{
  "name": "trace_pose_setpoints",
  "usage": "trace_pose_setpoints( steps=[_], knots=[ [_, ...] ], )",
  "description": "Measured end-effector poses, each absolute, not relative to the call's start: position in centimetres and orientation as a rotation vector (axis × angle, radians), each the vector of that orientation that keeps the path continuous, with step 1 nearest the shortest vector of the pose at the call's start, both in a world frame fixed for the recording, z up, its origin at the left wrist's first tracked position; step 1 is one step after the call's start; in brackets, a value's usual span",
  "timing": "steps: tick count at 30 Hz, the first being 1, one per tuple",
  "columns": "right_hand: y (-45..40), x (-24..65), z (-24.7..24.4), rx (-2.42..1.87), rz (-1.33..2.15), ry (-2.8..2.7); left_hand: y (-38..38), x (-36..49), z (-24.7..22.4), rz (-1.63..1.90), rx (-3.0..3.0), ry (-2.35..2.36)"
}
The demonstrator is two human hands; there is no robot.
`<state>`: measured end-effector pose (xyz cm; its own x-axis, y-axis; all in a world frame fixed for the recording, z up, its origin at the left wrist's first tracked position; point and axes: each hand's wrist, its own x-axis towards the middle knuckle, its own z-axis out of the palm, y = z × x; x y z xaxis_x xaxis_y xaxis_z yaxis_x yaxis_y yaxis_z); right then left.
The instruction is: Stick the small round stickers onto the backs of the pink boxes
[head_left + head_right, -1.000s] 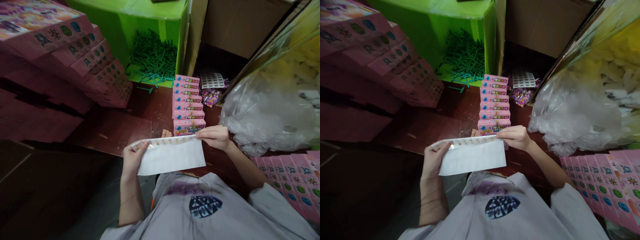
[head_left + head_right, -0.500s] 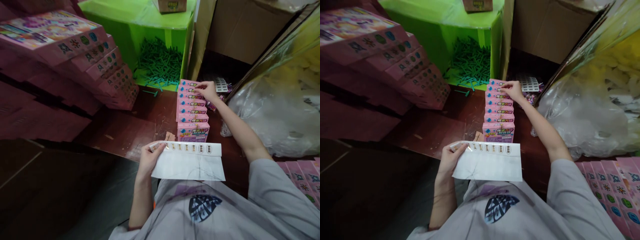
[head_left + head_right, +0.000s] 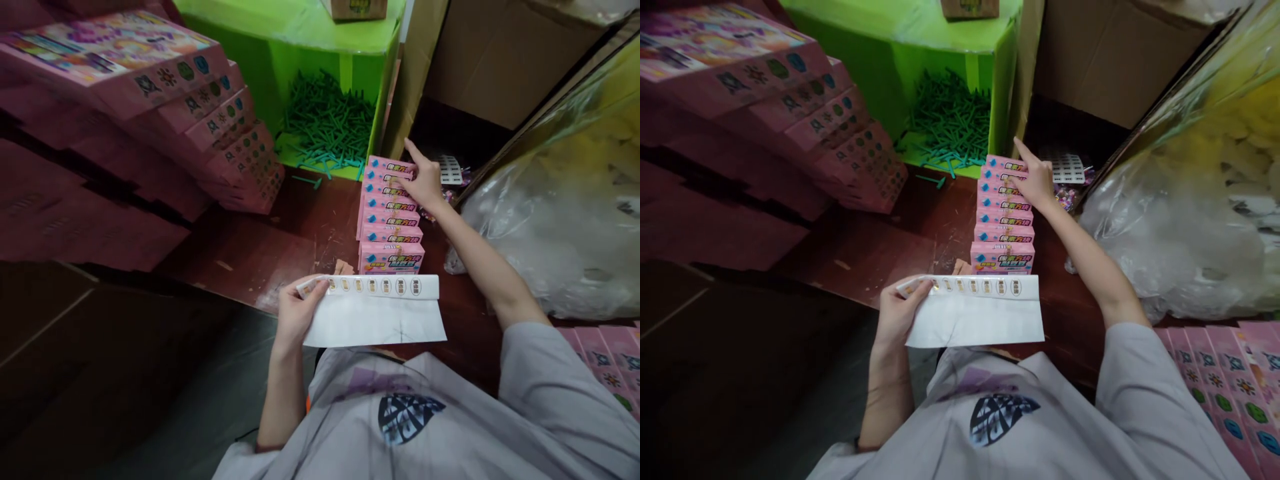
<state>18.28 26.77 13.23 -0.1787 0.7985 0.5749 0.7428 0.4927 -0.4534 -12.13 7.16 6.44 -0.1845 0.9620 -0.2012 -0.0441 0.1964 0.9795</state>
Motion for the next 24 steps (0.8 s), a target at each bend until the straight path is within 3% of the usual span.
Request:
trace_pose_setpoints(
  steps=[8,17,24],
  knots=[
    [14.1,15.8,17.8,-0.886,0.984,-2.498,7.9,-12.5,6.7,1.403,0.966,1.484],
    [13.8,17.3,16.1,-1.087,1.035,-2.094,8.6,-12.1,6.3,1.317,0.979,1.468],
    [14.6,16.9,14.3,-0.827,0.464,-2.005,9.2,-11.9,6.1,1.297,0.889,1.475]
  ],
)
